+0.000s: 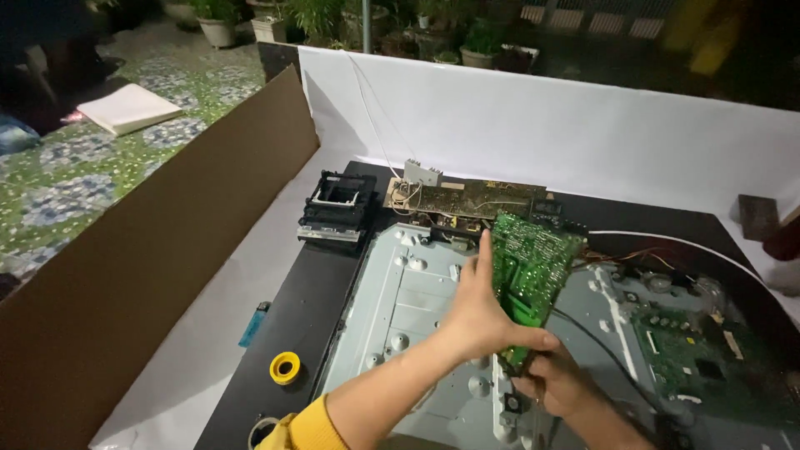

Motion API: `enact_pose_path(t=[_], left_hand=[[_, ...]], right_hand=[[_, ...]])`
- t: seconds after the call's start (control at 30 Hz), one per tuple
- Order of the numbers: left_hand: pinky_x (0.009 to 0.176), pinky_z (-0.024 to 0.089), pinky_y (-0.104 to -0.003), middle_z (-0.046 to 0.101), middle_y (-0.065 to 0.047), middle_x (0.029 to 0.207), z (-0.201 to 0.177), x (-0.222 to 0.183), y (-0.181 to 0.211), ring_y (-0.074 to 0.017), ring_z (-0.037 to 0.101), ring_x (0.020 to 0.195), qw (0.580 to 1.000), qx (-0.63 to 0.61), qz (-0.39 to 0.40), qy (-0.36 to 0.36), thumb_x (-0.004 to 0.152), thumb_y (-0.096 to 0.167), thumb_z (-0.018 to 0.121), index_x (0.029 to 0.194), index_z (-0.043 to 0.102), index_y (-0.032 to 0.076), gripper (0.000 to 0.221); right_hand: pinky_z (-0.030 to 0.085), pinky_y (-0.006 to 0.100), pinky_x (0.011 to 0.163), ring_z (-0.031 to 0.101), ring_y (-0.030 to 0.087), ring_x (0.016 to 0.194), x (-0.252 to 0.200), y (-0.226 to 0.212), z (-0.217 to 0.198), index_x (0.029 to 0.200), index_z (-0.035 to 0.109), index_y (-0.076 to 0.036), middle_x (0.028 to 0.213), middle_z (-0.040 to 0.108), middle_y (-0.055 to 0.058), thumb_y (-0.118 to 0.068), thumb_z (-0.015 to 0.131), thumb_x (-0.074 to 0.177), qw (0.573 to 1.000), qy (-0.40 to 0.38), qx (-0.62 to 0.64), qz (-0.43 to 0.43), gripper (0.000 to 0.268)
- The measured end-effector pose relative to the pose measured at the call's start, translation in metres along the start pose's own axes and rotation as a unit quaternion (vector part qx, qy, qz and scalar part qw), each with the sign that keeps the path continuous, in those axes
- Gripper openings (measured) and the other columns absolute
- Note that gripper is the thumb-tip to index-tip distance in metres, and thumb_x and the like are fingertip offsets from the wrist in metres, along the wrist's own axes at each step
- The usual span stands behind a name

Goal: Removing a power supply board from an electronic device by unscrewing it and disconnecting internal cables.

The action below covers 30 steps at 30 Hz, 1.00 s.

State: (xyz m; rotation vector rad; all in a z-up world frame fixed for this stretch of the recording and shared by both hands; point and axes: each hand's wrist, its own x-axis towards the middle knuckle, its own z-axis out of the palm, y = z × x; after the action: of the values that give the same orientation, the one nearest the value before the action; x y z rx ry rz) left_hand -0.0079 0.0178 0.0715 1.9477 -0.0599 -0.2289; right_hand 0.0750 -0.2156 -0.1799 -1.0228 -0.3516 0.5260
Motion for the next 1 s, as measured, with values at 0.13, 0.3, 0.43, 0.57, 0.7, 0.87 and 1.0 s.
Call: enact_pose_path(t=[0.13, 0.3, 0.43, 0.57, 0.7, 0.87, 1.0], left_hand=[[0.126, 0.015, -0.059, 0.001, -0.022, 0.169, -0.001, 0.005, -0.007, -0.0372, 0.005, 0.158, 0.999, -0.048, -0.022, -0.003, 0.048, 0.043, 0.082, 0.161, -0.021, 0.032, 0.154], [0.125, 0.017, -0.054, 0.005, -0.017, 0.171, 0.003, 0.017, -0.029, -0.0323, 0.011, 0.158, 0.987, -0.154, 0.016, 0.046, 0.052, 0.043, 0.084, 0.163, -0.012, 0.023, 0.148], [0.125, 0.016, -0.054, 0.001, -0.011, 0.173, 0.006, 0.025, -0.037, -0.0302, 0.01, 0.159, 0.976, -0.204, 0.028, 0.064, 0.051, 0.043, 0.084, 0.163, -0.009, 0.023, 0.147], [0.125, 0.017, -0.054, 0.004, -0.011, 0.173, 0.008, 0.031, -0.044, -0.0297, 0.014, 0.159, 0.961, -0.266, 0.002, 0.069, 0.06, 0.033, 0.083, 0.163, -0.008, 0.029, 0.138], [0.115, 0.036, -0.052, 0.015, -0.026, 0.165, 0.024, 0.062, -0.084, -0.0345, 0.034, 0.148, 0.898, -0.437, 0.021, 0.04, 0.063, 0.026, 0.082, 0.163, -0.004, 0.042, 0.133], [0.089, 0.046, -0.043, 0.027, -0.017, 0.147, 0.031, 0.072, -0.107, -0.0291, 0.046, 0.122, 0.808, -0.566, 0.162, -0.029, 0.062, 0.045, 0.091, 0.162, 0.005, 0.044, 0.132], [0.081, 0.056, -0.034, 0.06, -0.009, 0.117, 0.042, 0.083, -0.125, -0.0217, 0.062, 0.1, 0.697, -0.633, 0.328, -0.077, 0.075, 0.039, 0.091, 0.143, 0.038, 0.019, 0.088]], right_hand=[[0.024, 0.031, 0.031, 0.037, 0.015, 0.033, -0.004, -0.006, 0.028, 0.109, 0.056, 0.0, 0.055, 0.042, 0.005, -0.02, 0.08, 0.08, 0.998, 0.035, 0.002, -0.047, 0.043], [0.031, 0.025, 0.034, 0.047, 0.016, 0.038, -0.006, -0.025, 0.076, 0.095, 0.063, 0.004, 0.06, 0.057, 0.013, -0.026, 0.076, 0.089, 0.997, -0.021, 0.034, -0.07, 0.033], [0.024, 0.028, 0.032, 0.038, 0.014, 0.035, 0.0, -0.023, 0.076, 0.099, 0.064, 0.007, 0.061, 0.055, 0.01, -0.03, 0.07, 0.092, 0.998, 0.016, 0.016, -0.058, 0.038], [0.032, 0.027, 0.034, 0.05, 0.018, 0.038, 0.004, -0.022, 0.078, 0.106, 0.063, -0.001, 0.071, 0.059, 0.009, -0.018, 0.07, 0.09, 0.994, 0.064, 0.039, -0.075, 0.024], [0.03, 0.028, 0.035, 0.053, 0.018, 0.043, 0.005, -0.04, 0.099, 0.104, 0.06, -0.004, 0.062, 0.053, 0.007, -0.019, 0.072, 0.083, 0.977, 0.191, -0.096, -0.013, 0.028], [0.031, 0.032, 0.045, 0.043, 0.016, 0.05, 0.005, -0.074, 0.142, 0.108, 0.07, -0.001, 0.062, 0.053, 0.007, -0.021, 0.072, 0.088, 0.934, 0.189, -0.303, -0.022, 0.029], [0.041, 0.029, 0.054, 0.052, 0.012, 0.058, 0.004, -0.096, 0.17, 0.097, 0.076, -0.008, 0.072, 0.066, 0.001, -0.026, 0.077, 0.08, 0.861, 0.189, -0.47, -0.044, 0.025]])
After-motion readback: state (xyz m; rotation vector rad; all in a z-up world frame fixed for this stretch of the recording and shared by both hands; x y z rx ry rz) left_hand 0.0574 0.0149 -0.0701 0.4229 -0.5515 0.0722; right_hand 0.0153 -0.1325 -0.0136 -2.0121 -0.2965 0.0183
